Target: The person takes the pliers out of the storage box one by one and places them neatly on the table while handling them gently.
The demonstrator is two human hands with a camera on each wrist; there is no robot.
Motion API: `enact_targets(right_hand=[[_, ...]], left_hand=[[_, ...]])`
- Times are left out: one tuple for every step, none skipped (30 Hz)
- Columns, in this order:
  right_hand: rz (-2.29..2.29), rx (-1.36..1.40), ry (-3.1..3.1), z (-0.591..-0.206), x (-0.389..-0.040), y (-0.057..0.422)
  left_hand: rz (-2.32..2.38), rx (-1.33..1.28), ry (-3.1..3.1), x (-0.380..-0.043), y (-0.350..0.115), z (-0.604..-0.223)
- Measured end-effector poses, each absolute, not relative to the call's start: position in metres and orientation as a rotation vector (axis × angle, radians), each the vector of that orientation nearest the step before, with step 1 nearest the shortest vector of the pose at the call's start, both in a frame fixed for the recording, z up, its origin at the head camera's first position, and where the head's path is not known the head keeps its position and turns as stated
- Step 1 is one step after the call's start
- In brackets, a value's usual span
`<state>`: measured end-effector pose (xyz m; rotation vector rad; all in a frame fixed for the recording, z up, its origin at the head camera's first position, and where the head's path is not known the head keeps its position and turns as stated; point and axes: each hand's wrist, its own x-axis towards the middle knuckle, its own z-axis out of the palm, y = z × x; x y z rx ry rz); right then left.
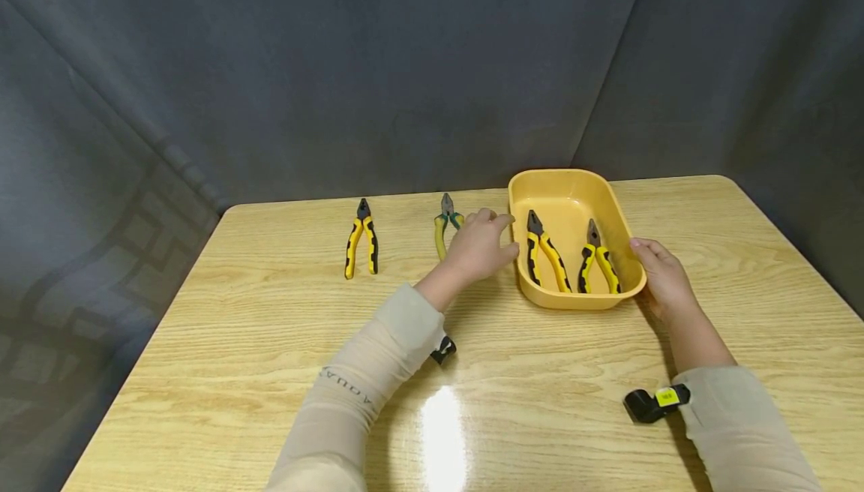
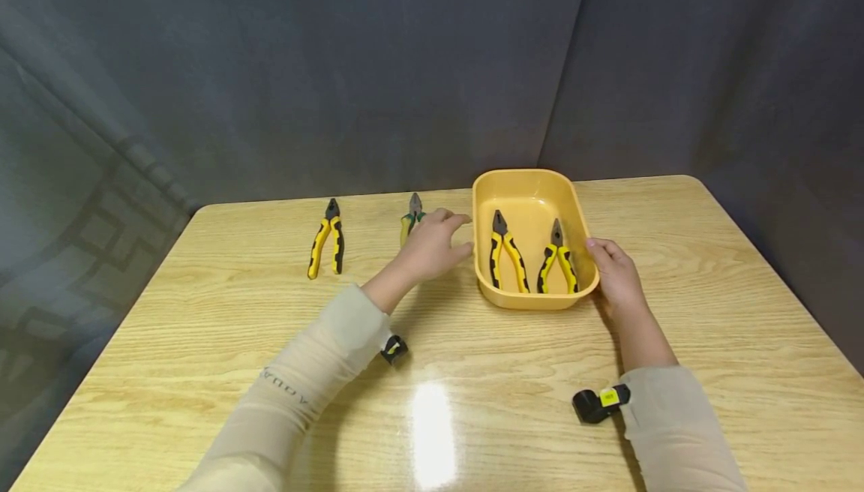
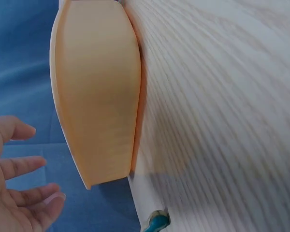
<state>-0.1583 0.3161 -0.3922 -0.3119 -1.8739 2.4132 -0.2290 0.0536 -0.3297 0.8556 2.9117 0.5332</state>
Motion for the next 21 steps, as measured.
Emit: enact_targets(right_hand=[[2.415,-0.313,-1.87,-0.392,-0.1583,0.3161],[2.421,-0.312,-1.862,-0.3918,-0.1581,0.3161],[2.429,-0.309,-1.852,-0.3918,-0.158,0.3162],[2.435,-0.305,-1.846,-0.3918,-0.158,0.3163],[2.438,-0.303,-1.841,-0.392,-0.158,0.3166],[2.44,-0.304,-1.837,-0.3925,-0.1581,0.317],[2.443,-0.302,-1.834,-0.3926,-0.1582,0.3175],[2.441,-0.302,-1.839,-0.3931,-0.1584,0.3178],[2.436,-0.304,-1.848,-0.3936,-0.1587,0.3183],[2.434,-0.31,-1.852,-0.3938,-0.159,0.3187],[2.433,-0.316,-1.858,-0.3941,-0.1592,0.319],[2.428,-0.32,-1.868,-0.3941,-0.1593,0.319],[2.424,-0.323,-1.875,-0.3942,-0.1595,0.319],[2.422,-0.326,-1.879,-0.3945,-0.1598,0.3188],[2.425,-0.327,-1.875,-0.3943,-0.1598,0.3185],[2.426,-0.326,-1.873,-0.3943,-0.1598,0.3183],[2.424,-0.324,-1.874,-0.3944,-0.1598,0.318],[2.422,-0.324,-1.873,-0.3944,-0.1598,0.3179],[2.427,-0.322,-1.865,-0.3945,-0.1599,0.3179],[2.427,-0.322,-1.865,-0.3944,-0.1596,0.3179],[2.429,-0.321,-1.863,-0.3943,-0.1593,0.3179]], left_hand=[[0.542,0.862,2.907,-0.2285,0.0542,-0.3297],[0.551,0.864,2.902,-0.228,0.0547,-0.3296],[0.562,0.866,2.895,-0.2276,0.0553,-0.3295],[0.571,0.866,2.887,-0.227,0.0556,-0.3293],[0.58,0.869,2.878,-0.2266,0.0559,-0.3293],[0.589,0.869,2.869,-0.2262,0.0564,-0.3294],[0.597,0.869,2.862,-0.2257,0.0568,-0.3293],[0.605,0.871,2.855,-0.2253,0.0573,-0.3293],[0.615,0.874,2.848,-0.2249,0.0578,-0.3292],[0.625,0.88,2.842,-0.2245,0.0584,-0.3295],[0.634,0.884,2.834,-0.2242,0.0589,-0.3297],[0.641,0.89,2.829,-0.2236,0.0594,-0.3299],[0.646,0.897,2.824,-0.2231,0.0599,-0.33],[0.656,0.904,2.815,-0.2227,0.0603,-0.3301],[0.668,0.915,2.808,-0.222,0.0605,-0.3301],[0.672,0.928,2.803,-0.2215,0.0608,-0.3303],[0.679,0.934,2.798,-0.221,0.0613,-0.3304],[0.69,0.945,2.794,-0.2205,0.0618,-0.3307],[0.697,0.952,2.789,-0.2202,0.0623,-0.3311],[0.707,0.956,2.784,-0.2197,0.0628,-0.3312],[0.714,0.964,2.781,-0.2193,0.0632,-0.3316]])
